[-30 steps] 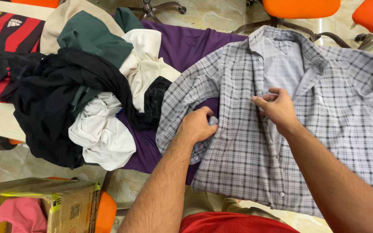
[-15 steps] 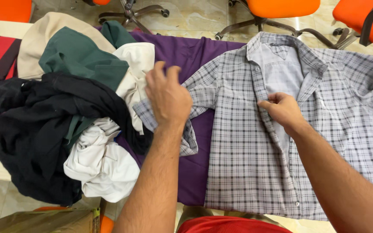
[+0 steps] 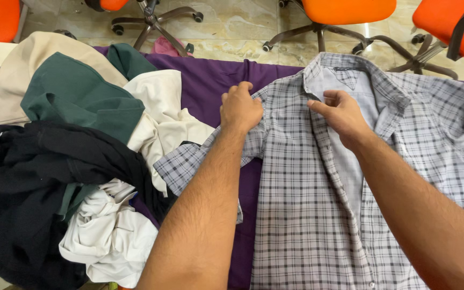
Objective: The person folds a checkered shirt on a purple-covered table. They lay the shirt flat, button the front, fold the sleeves inward, fold the sides, and then fold the shirt in half before placing it on a stack of folded clothes.
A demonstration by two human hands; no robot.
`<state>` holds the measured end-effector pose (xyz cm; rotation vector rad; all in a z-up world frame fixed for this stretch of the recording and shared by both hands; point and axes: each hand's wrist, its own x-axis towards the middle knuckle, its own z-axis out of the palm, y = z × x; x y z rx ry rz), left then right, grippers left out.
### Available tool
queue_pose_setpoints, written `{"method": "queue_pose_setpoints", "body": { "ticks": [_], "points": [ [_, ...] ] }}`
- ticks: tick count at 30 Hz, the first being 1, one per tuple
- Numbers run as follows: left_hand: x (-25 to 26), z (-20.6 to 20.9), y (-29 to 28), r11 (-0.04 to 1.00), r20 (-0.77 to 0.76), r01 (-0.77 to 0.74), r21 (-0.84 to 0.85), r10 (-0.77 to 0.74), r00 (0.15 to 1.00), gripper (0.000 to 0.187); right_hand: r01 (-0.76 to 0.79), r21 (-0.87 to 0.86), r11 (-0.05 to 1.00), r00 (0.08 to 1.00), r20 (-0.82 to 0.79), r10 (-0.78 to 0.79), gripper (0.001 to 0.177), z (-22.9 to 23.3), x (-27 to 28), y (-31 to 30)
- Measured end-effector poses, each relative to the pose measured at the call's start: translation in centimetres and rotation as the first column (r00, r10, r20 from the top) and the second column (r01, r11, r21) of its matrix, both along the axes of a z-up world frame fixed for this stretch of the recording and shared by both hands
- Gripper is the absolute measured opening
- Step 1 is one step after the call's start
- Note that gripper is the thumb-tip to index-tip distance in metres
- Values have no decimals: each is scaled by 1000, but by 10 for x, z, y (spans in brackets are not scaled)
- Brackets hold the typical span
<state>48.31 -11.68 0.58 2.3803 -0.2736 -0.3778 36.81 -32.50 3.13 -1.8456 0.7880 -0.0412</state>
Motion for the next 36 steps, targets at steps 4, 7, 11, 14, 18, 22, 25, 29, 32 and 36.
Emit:
{"method": "queue_pose_setpoints", "body": {
  "ticks": [4,7,11,14,18,22,25,29,32,36],
  "points": [
    [15,-5,-23,993,-45,20,-120,-26,999,59,-5,-17,1000,1000,-19,4,92,6,32,3],
    [27,-6,-36,991,-77,92,-101,-100,992,63,-46,-121,992,993,-110,33,102,3,52,1],
    [42,1,-42,986,-122,159,-58,-165,979,63,-65,-207,976,985,-170,29,81,-11,73,-3],
    [56,11,-37,964,-13,235,-127,-239,971,68,52,99,994,992,-120,-40,44,-17,79,-9],
    [74,14,-16,948,-255,77,-309,-161,953,63,36,774,632,972,119,-201,35,-6,67,-30],
    [86,-4,-15,935,-236,-91,-343,8,972,57,-24,889,458,925,194,-326,42,0,44,-46],
    [83,-20,-36,874,-216,-34,-484,-81,973,58,19,864,502,940,156,-305,46,2,39,-50],
    [74,-18,-62,883,-273,56,-466,-203,940,70,-64,912,405,935,196,-295,58,8,37,-55],
    [75,2,-67,908,-445,53,-415,-254,859,69,-116,887,446,904,281,-323,63,11,33,-57],
    [82,28,-64,904,-631,15,-427,-310,711,72,-17,842,540,869,279,-409,55,8,30,-62]
  ]
}}
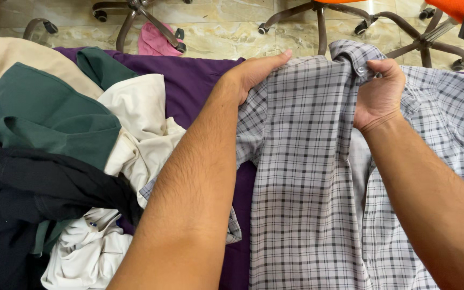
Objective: The person folds a checkered shirt on a purple-covered table. They lay the shirt flat, button the front, fold the sleeves inward, fold the sides, and then fold the shirt in half before placing it on a stack of folded clothes.
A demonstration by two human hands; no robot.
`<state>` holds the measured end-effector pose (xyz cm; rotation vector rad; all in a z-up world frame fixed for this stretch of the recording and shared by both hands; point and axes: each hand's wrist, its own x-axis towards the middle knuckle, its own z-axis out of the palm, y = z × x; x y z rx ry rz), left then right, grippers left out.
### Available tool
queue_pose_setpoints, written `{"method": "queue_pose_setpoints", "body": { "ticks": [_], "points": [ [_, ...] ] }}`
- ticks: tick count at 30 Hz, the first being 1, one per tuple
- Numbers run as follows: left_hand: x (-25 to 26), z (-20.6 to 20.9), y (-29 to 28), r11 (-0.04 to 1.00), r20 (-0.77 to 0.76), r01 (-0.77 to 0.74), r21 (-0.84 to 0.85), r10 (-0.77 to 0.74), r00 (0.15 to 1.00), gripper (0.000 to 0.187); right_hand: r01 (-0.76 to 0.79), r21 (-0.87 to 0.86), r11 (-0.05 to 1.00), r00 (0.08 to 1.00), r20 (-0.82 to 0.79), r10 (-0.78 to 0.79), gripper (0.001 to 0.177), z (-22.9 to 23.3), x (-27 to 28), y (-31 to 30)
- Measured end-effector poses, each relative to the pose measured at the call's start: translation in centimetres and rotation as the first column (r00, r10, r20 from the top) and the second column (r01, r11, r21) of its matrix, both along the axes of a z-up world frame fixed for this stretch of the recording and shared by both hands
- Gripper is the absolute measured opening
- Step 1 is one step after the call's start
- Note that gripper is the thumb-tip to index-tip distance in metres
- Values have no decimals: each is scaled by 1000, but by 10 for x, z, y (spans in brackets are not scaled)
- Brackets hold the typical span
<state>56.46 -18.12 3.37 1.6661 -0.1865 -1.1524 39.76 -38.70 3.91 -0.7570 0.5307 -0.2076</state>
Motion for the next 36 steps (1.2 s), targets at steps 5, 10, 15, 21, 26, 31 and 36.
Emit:
{"method": "queue_pose_setpoints", "body": {
  "ticks": [5,10,15,21,26,31,36],
  "points": [
    [10,4,1,991,-100,18,-134,-32,995,66,-196,58,979,962,203,181,43,-6,-4,-26],
    [7,-13,-7,992,-105,96,-88,-105,989,73,-205,64,977,961,203,188,37,-2,-8,-32],
    [1,-23,-29,993,-85,53,-106,-62,994,85,-165,46,985,961,234,150,44,10,-6,-12],
    [-6,-14,-41,958,151,266,101,-280,948,67,-28,40,999,990,142,22,38,7,5,4],
    [-8,-1,-26,976,265,175,128,-203,943,54,-152,10,988,982,111,150,36,5,1,-1],
    [3,1,-5,992,422,-127,18,108,900,33,-250,-333,909,908,-406,101,25,10,-7,-27],
    [-19,-13,6,887,883,-430,171,56,466,19,-304,-740,600,841,-504,-196,21,-5,-20,-44]
  ]
}}
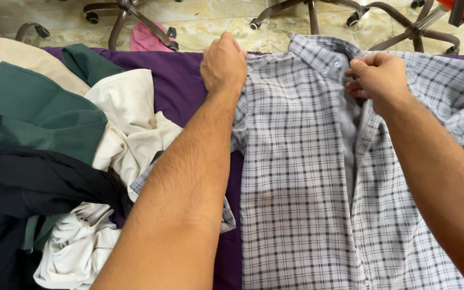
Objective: The person folds a checkered shirt on a purple-covered table. They lay the shirt flat, button the front, fold the sleeves inward, fold the sides, and then fold the shirt in half before placing it on a stack of folded clothes.
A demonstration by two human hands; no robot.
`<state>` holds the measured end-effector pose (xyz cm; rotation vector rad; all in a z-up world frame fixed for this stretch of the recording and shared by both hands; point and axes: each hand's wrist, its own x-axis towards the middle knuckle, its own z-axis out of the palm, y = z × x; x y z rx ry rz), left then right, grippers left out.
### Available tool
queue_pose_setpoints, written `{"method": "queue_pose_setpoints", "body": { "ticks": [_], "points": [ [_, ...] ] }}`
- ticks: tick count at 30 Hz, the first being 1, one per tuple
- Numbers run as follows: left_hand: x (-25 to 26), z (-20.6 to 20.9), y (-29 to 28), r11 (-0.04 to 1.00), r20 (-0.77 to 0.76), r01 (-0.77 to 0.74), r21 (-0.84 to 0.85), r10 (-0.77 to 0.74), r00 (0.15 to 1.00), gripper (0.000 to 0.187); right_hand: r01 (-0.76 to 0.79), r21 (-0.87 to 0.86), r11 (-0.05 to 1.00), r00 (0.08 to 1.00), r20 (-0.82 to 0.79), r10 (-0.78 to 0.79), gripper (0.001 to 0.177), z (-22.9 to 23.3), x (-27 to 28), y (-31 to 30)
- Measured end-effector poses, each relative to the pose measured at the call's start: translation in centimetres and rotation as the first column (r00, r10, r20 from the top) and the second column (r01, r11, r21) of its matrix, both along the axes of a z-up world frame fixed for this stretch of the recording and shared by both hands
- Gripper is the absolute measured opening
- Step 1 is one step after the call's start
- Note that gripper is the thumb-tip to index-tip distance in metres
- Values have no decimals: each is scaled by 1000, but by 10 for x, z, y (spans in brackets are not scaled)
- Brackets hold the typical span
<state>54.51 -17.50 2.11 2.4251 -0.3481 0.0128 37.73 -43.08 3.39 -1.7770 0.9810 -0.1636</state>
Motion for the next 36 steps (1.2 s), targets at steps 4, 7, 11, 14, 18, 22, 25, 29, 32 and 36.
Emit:
{"method": "queue_pose_setpoints", "body": {
  "ticks": [4,7,11,14,18,22,25,29,32,36],
  "points": [
    [-57,-1,-9,970,448,220,107,-245,860,16,-18,-309,951,991,120,57,25,-22,-23,5],
    [-139,-3,-20,913,451,404,58,-385,805,21,-15,-555,832,988,119,97,31,-36,-53,24],
    [-227,-15,-20,879,166,477,-25,-467,869,26,113,-685,720,993,108,-53,55,-47,-99,37],
    [-271,-13,-11,862,70,503,-53,-500,863,32,135,-592,794,986,1,-167,66,-50,-120,49],
    [-307,2,-6,868,-17,496,-2,-496,868,45,55,-557,829,983,-116,-144,77,-49,-140,79],
    [-328,5,-5,910,-101,407,-76,-413,905,46,-32,-495,869,982,-178,-65,84,-43,-179,94],
    [-343,2,-7,938,-183,301,-174,-331,926,44,-105,-499,860,971,-238,-20,86,-42,-211,93],
    [-375,7,-18,955,-240,208,-209,-257,936,46,-253,-505,825,952,-282,120,83,-42,-250,92],
    [-398,11,-32,972,-347,126,-198,-190,918,45,-338,-442,831,936,-69,344,66,-40,-266,88],
    [-410,18,-41,985,-489,63,-158,-134,862,55,-388,-130,912,920,-101,377,62,-28,-274,81]
  ]
}}
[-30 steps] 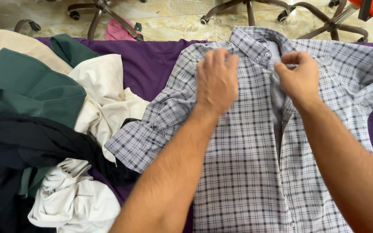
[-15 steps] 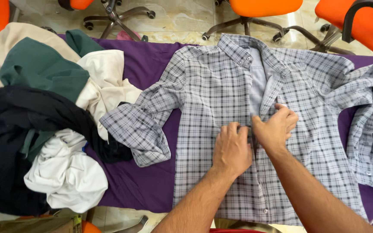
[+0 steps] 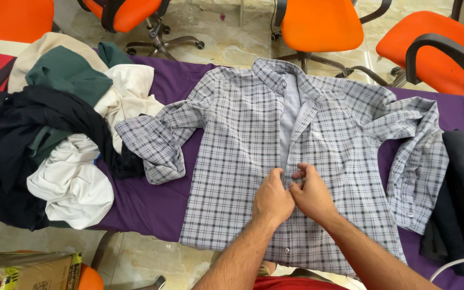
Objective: The person folds a checkered shirt on a purple-covered table. They lay the shirt flat, button the front, fold the sleeves inward, fold the sides, and then fold the shirt in half before placing it on a stack of folded clothes.
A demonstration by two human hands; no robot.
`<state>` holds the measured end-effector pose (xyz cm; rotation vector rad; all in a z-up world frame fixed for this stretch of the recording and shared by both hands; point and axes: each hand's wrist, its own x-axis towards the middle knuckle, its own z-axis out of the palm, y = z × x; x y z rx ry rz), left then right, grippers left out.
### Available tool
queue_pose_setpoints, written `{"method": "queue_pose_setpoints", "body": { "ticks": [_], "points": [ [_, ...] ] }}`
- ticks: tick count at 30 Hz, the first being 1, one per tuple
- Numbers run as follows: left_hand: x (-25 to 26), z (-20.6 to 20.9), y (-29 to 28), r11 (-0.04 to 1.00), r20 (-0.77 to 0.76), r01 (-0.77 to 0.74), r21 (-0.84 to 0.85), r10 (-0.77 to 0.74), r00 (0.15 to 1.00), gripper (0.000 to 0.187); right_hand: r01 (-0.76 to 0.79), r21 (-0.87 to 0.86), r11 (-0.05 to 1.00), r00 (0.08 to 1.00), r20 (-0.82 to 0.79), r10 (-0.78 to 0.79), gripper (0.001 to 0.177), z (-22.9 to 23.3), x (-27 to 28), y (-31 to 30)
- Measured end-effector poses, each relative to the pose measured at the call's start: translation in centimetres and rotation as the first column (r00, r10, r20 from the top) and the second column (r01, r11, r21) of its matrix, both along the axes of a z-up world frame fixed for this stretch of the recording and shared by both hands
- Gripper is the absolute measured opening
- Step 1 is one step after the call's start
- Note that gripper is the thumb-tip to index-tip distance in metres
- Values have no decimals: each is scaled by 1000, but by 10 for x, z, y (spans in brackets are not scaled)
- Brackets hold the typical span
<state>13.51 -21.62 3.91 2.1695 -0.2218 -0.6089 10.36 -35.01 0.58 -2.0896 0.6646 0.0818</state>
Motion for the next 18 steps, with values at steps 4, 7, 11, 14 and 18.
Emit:
{"method": "queue_pose_setpoints", "body": {
  "ticks": [4,7,11,14,18],
  "points": [
    [7,5,0,994,-117,46,101,-34,993,56,-32,54,998,999,-36,34,60,10,3,-6],
    [23,5,-1,985,-140,91,144,-70,988,48,41,171,984,998,-49,-33,61,12,17,-15],
    [61,1,-10,992,-119,69,107,-56,991,33,134,115,984,990,30,-139,57,7,51,-40],
    [102,-4,-28,1000,32,10,-5,-10,999,29,221,220,950,946,188,-264,56,2,86,-70],
    [160,-12,-61,997,130,-9,-75,19,991,25,296,247,923,919,190,-345,52,-5,127,-104]
  ]
}}
